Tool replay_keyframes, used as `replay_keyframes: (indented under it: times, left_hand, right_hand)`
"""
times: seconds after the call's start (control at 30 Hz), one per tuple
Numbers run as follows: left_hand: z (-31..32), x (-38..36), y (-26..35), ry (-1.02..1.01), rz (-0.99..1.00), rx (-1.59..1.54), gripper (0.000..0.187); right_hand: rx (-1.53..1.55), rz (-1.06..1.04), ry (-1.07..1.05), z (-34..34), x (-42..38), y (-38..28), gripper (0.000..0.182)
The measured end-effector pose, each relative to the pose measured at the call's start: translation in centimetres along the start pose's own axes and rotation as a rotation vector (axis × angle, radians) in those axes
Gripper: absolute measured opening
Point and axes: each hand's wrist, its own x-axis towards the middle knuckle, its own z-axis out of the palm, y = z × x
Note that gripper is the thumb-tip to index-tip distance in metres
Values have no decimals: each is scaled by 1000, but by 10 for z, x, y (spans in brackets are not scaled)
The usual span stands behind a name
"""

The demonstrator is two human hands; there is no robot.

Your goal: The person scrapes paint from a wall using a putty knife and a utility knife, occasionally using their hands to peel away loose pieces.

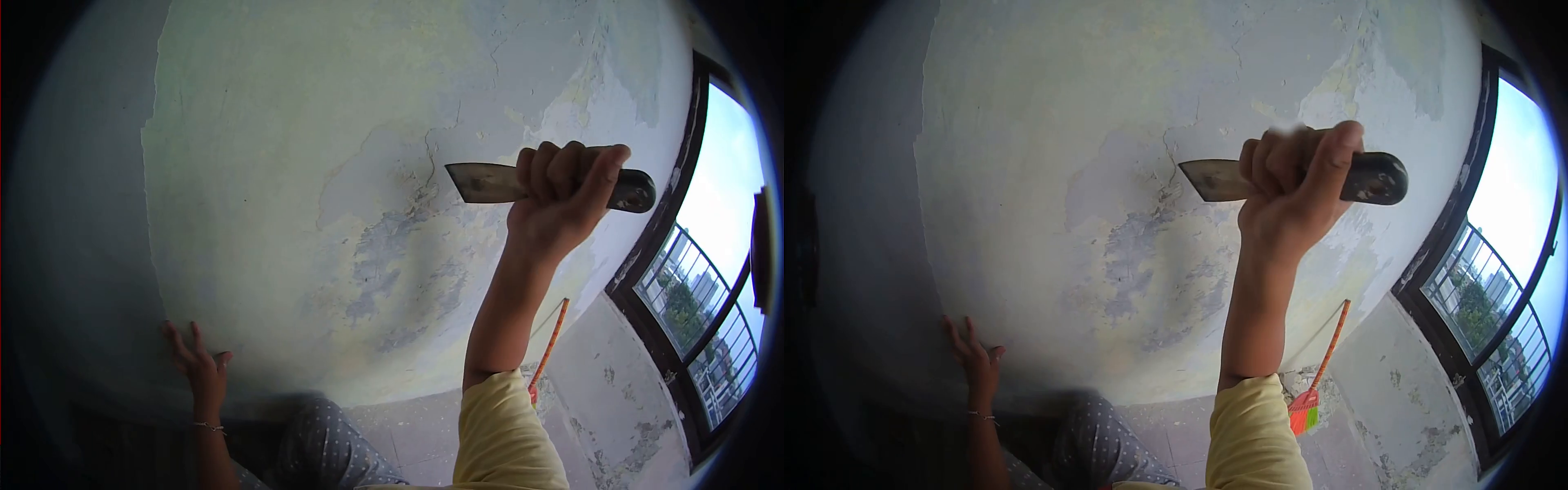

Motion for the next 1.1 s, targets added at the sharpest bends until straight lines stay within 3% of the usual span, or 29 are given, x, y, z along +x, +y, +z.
replay_keyframes:
  times: [0.07, 0.2, 0.27, 0.33, 0.37, 0.47, 0.5, 0.57, 0.6, 0.67, 0.7, 0.8, 0.87, 1.0, 1.1]
  left_hand:
    - [3, -1, -1, 1, -4, 9, 107]
    - [-1, -1, 0, -22, -7, 14, 105]
    - [1, 0, -1, -11, 1, 26, 106]
    - [2, -2, -2, -1, 1, 38, 108]
    - [1, -1, -1, 5, 9, 47, 108]
    - [-1, -1, 1, -11, 23, 51, 108]
    - [0, 0, 1, -22, 1, 44, 108]
    - [2, 0, -1, -23, 10, 31, 107]
    - [2, -1, -4, -34, 14, 20, 106]
    - [2, -1, -1, -31, 5, 36, 106]
    - [0, -1, 0, -34, 2, 37, 106]
    - [-1, 1, 0, -27, 32, 1, 107]
    - [1, 1, 2, -20, 19, 1, 108]
    - [2, 0, -1, -5, 28, 9, 108]
    - [4, -1, -3, -28, -2, 26, 108]
  right_hand:
    - [-104, 125, 41, 20, -12, 33, 40]
    - [-110, 199, -1, 20, -9, 24, 34]
    - [31, 161, 34, 12, 3, 7, 44]
    - [-93, -13, 63, 2, 5, -1, 46]
    - [-15, 61, 51, -3, 2, 13, 42]
    - [-5, 570, 167, 23, -28, 54, 38]
    - [-5, 560, 170, 23, -28, 48, 38]
    - [-65, 331, 86, 24, -27, 31, 41]
    - [105, 210, 70, 18, -22, 18, 34]
    - [128, 8, -12, 7, -15, 2, 36]
    - [96, -23, 7, 6, -12, 4, 40]
    - [-70, 186, 92, 18, -15, 27, 43]
    - [-114, 198, 99, 18, -10, 17, 47]
    - [48, -91, 27, -9, -4, -4, 45]
    - [105, 277, 117, 10, -18, 40, 39]
